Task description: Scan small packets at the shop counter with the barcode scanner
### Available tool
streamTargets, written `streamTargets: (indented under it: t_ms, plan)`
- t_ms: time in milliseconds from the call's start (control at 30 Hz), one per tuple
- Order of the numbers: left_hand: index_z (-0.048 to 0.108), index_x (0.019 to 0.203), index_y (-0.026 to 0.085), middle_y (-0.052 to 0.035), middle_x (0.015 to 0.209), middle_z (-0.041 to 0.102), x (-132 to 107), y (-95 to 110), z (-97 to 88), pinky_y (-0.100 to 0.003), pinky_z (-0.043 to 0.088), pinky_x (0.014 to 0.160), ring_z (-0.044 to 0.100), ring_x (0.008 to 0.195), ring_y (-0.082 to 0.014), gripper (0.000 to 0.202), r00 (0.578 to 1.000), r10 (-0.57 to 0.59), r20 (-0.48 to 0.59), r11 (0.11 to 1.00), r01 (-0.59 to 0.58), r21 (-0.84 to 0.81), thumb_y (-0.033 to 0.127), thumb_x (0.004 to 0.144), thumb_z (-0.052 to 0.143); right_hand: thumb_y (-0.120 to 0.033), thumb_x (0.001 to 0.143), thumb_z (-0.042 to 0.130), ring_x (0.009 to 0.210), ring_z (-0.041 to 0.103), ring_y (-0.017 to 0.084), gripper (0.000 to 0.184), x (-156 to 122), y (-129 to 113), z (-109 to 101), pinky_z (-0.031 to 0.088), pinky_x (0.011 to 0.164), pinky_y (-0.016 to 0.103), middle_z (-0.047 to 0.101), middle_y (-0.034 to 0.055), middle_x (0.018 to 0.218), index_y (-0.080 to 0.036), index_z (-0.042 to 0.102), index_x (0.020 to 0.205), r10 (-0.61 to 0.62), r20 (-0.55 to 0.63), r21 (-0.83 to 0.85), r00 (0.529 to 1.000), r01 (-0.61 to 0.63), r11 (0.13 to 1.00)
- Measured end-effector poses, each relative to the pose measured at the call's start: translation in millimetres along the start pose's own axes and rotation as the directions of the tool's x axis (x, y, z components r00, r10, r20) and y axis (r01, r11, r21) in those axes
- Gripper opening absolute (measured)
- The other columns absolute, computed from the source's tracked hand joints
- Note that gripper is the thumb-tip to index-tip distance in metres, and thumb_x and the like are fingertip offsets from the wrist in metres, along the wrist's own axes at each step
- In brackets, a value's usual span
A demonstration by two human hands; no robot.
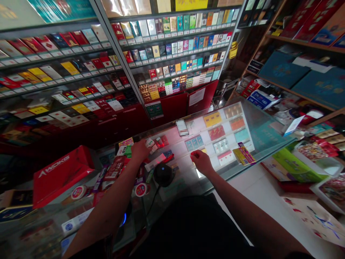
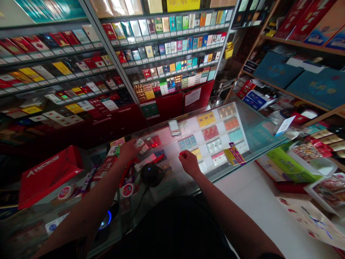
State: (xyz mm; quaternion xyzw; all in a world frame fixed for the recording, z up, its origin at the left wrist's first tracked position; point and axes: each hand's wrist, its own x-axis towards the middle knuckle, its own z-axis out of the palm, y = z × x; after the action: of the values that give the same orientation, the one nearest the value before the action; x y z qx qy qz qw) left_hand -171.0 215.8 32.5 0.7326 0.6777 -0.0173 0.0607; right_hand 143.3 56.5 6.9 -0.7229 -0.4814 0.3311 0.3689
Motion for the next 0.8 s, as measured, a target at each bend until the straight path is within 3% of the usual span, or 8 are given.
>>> streamTargets:
  t_ms: [367,567,800]
  plan:
    - [0.067,0.136,0.02,-0.0154,0.125,0.075,2,-5,-1.5,-0.038,0.05,0.095,0.069,0.116,-0.0336,0.057,1.0,0.025,0.013,0.999,-0.024,-0.044,0.045,0.086,0.069,-0.026,0.082,0.064,0.083,0.071,0.019,0.014,4,-7,17,0.052,0.083,0.033,0.076,0.0036,0.087,-0.021,0.072,0.093,-0.061,0.069,0.019,0.996,0.06,0.998]
    - [0.069,0.134,0.017,-0.0142,0.128,0.075,-10,-1,-22.2,-0.034,0.05,0.098,0.071,0.114,-0.0302,0.054,0.992,0.128,-0.008,0.957,-0.126,-0.262,0.037,0.084,0.074,-0.027,0.084,0.067,0.089,0.07,0.022,0.012,10,-24,24,0.053,0.087,0.037,0.077,0.0056,0.092,-0.022,0.074,0.092,-0.099,0.093,-0.035,0.991,0.103,0.994]
    - [0.072,0.128,0.019,-0.0092,0.118,0.077,-26,13,-43.1,-0.034,0.054,0.089,0.072,0.096,-0.026,0.052,0.973,0.229,0.003,0.852,-0.199,-0.484,0.031,0.078,0.076,-0.024,0.082,0.07,0.102,0.075,0.023,0.031,23,-28,43,0.057,0.097,0.043,0.079,0.0081,0.108,-0.021,0.073,0.113,-0.002,0.211,0.31,0.977,-0.065,0.949]
